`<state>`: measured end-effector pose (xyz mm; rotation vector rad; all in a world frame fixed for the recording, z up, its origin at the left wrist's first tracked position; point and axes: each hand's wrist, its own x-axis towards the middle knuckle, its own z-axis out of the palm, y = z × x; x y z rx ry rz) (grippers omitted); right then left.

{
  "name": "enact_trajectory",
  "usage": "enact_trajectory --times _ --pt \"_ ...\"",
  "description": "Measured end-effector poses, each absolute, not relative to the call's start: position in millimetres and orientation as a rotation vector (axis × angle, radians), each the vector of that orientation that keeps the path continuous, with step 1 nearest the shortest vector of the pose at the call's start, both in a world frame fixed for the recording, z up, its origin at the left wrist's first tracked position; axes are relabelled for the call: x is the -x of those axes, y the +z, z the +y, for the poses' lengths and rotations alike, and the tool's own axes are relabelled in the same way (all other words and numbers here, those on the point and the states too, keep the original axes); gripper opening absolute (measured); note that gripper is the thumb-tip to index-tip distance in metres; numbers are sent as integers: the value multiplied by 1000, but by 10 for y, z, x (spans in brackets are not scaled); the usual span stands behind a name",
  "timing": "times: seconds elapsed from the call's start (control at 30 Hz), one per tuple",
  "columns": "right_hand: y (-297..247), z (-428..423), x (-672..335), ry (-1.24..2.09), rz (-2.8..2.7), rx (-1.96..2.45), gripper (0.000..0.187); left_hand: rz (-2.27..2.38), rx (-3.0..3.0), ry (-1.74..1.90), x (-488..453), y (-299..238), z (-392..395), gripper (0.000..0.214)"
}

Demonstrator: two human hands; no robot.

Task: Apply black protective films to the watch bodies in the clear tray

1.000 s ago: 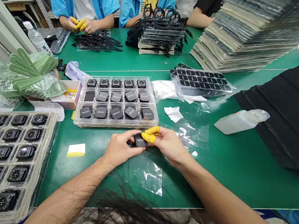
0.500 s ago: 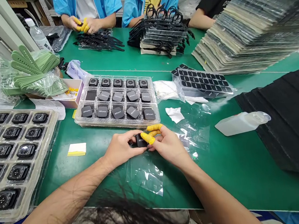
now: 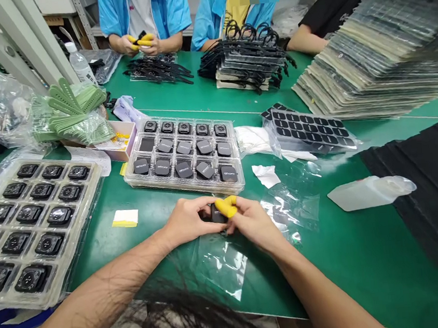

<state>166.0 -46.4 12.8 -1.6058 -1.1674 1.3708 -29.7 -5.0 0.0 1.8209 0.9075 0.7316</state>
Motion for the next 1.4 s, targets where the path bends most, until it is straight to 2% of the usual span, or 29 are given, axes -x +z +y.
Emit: enact_trajectory --times 0.2,0.23,0.3,0.33,0.43,0.5,0.63,0.77,0.93,1.07,1.13,1.23,1.3,1.4 --pt "210 -528 -1615 1295 -1150 1634 40 840 -1731 730 261 -154 -23 67" --pt "238 -542 -1615 1226 -1129 1638 38 832 -1660 741 250 -178 -14 73" --pt "332 -513 -1598 1045 -1081 1623 35 820 -1509 723 228 -211 3 98" --pt "398 -451 -1565 969 -1080 1599 35 822 -1456 703 220 -221 9 100" --pt "627 3 -1291 896 -1256 1504 43 820 -1476 653 208 -241 17 69" --pt "740 494 -964 848 -1462 1493 40 812 -1576 642 211 -251 21 52" --pt "774 1402 -272 623 -1927 1673 26 777 -1738 682 240 -249 29 45" --pt "733 1611 -73 198 -2133 1768 26 829 -1807 733 290 -200 26 38" --pt "608 990 -905 2 -1811 1642 39 910 -1888 750 332 -117 21 45" --pt "281 136 -1914 -407 -1433 1727 44 866 -2019 664 367 -47 -19 42" --pt "157 -171 -2272 -355 -1471 1869 37 784 -2187 526 386 -15 -78 39" --pt "135 -212 -2601 -93 -1522 2137 25 861 -2444 452 379 12 -233 65" --pt "202 25 -2755 -20 -1478 2215 31 921 -2555 425 317 11 -375 66" --pt "320 540 -2989 -6 -1437 2246 47 855 -2623 304 93 -19 -608 82"
